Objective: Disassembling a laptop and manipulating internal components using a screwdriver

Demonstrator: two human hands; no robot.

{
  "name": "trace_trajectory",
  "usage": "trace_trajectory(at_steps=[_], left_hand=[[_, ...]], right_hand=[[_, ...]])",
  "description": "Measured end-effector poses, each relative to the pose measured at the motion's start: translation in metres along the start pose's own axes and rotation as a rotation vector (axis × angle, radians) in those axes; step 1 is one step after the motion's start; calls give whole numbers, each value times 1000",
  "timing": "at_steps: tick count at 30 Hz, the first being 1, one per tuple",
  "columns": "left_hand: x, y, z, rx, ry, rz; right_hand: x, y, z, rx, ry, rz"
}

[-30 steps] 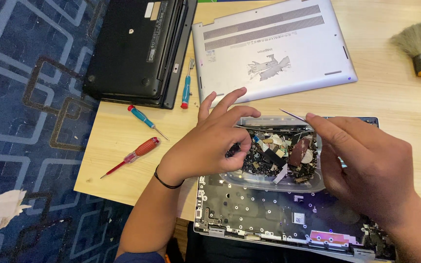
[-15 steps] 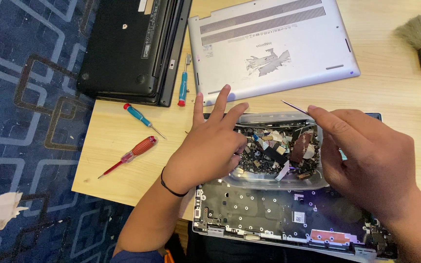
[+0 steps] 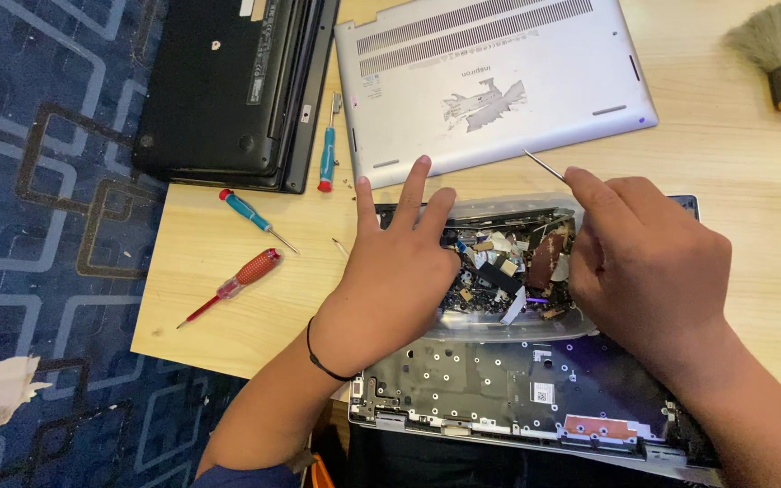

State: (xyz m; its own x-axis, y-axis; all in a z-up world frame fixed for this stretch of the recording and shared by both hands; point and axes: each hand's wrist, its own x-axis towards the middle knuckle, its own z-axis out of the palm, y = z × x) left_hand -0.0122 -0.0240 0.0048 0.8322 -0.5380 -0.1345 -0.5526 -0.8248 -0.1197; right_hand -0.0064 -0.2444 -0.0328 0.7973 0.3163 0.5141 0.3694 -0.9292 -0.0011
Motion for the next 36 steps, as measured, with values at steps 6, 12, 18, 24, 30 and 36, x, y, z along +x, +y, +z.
trace_trajectory(at_steps=[6, 12, 18, 24, 30, 36], left_hand=[[1, 1, 3, -20, -33, -15], [-2, -17, 0, -388, -12, 69], [-13, -55, -3, -1151, 143, 105], [-12, -47, -4, -1399, 361, 21], [-10, -29, -10, -1499, 477, 40], [-6, -30, -7, -1567, 535, 6]], right_hand=[[-1, 1, 0, 30, -6, 4], [0, 4, -2, 70, 19, -47], [11, -5, -18, 400, 142, -371], [12, -8, -23, 514, 170, -508], [6, -8, -22, 572, 203, -456], [13, -11, -35, 598, 243, -428]])
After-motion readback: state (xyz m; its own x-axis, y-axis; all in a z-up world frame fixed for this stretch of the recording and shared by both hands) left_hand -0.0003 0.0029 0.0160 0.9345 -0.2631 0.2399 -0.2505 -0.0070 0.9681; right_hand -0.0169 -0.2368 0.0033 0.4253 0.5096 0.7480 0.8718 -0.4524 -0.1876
